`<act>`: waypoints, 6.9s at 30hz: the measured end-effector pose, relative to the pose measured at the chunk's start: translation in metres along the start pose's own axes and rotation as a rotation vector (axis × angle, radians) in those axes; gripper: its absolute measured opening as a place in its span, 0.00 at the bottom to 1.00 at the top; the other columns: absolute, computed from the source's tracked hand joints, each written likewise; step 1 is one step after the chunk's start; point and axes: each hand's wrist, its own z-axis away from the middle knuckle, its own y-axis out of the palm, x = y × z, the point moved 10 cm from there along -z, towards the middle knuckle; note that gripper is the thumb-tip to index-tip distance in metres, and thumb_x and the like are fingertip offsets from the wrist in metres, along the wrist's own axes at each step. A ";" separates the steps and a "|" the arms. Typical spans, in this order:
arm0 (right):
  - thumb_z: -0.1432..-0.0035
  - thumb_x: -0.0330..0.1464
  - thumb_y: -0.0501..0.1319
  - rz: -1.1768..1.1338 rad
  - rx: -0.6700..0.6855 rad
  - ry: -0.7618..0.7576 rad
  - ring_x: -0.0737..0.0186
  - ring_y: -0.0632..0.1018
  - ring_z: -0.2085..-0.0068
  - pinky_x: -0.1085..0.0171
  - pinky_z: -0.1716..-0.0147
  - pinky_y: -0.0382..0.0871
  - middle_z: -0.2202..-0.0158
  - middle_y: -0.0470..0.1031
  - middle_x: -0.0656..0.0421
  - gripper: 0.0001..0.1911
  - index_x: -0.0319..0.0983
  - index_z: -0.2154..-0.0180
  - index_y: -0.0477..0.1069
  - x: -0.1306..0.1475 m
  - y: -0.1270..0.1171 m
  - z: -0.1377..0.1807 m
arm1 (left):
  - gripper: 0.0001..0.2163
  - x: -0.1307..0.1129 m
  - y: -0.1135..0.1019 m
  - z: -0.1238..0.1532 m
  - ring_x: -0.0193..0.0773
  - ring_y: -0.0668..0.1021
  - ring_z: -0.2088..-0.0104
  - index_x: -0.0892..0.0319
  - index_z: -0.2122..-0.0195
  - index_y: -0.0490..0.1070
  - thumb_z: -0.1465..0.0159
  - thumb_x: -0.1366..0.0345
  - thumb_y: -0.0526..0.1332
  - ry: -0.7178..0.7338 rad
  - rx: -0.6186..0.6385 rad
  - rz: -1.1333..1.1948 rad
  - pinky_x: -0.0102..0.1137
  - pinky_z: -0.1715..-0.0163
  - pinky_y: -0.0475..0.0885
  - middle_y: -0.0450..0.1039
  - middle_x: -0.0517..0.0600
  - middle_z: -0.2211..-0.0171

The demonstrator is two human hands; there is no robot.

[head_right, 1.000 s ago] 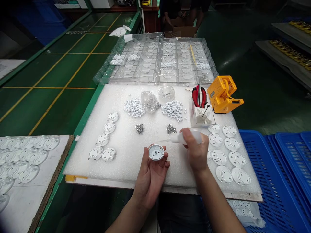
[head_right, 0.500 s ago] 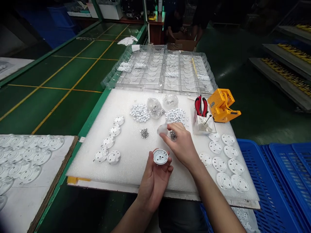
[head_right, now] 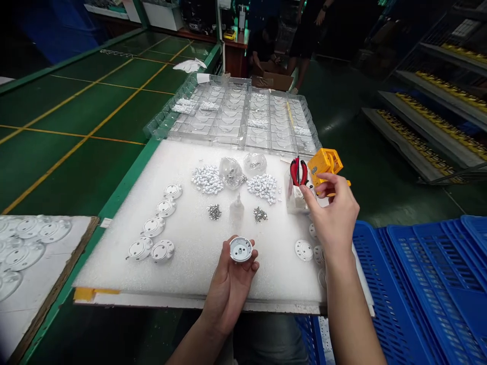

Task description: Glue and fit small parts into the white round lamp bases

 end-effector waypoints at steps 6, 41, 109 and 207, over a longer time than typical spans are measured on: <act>0.39 0.44 0.66 0.051 0.062 -0.031 0.63 0.66 0.74 0.61 0.71 0.60 0.73 0.73 0.61 0.16 0.41 0.73 0.73 -0.015 0.007 -0.003 | 0.26 0.000 -0.001 0.000 0.38 0.84 0.66 0.57 0.59 0.74 0.54 0.53 0.81 -0.001 -0.013 0.006 0.28 0.67 0.72 0.82 0.50 0.64; 0.33 0.41 0.64 -0.606 0.131 0.217 0.68 0.77 0.76 0.68 0.75 0.73 0.75 0.76 0.62 0.14 0.40 0.69 0.72 0.034 0.047 0.079 | 0.23 0.000 0.003 0.000 0.37 0.83 0.67 0.58 0.58 0.74 0.48 0.51 0.78 0.011 0.024 -0.002 0.27 0.66 0.72 0.82 0.51 0.63; 0.40 0.20 0.59 0.481 0.868 -0.504 0.50 0.76 0.55 0.58 0.62 0.65 0.62 0.79 0.49 0.10 0.37 0.65 0.77 0.080 0.174 0.018 | 0.25 0.001 -0.001 0.000 0.36 0.84 0.66 0.57 0.58 0.73 0.50 0.51 0.80 -0.001 0.041 0.002 0.27 0.66 0.73 0.82 0.50 0.63; 0.40 0.37 0.71 -0.805 1.072 0.366 0.58 0.82 0.56 0.60 0.50 0.77 0.61 0.81 0.55 0.08 0.40 0.60 0.82 0.027 0.089 0.110 | 0.09 -0.044 0.037 0.005 0.37 0.83 0.56 0.54 0.53 0.73 0.33 0.70 0.63 0.557 0.381 -1.163 0.26 0.58 0.76 0.76 0.48 0.59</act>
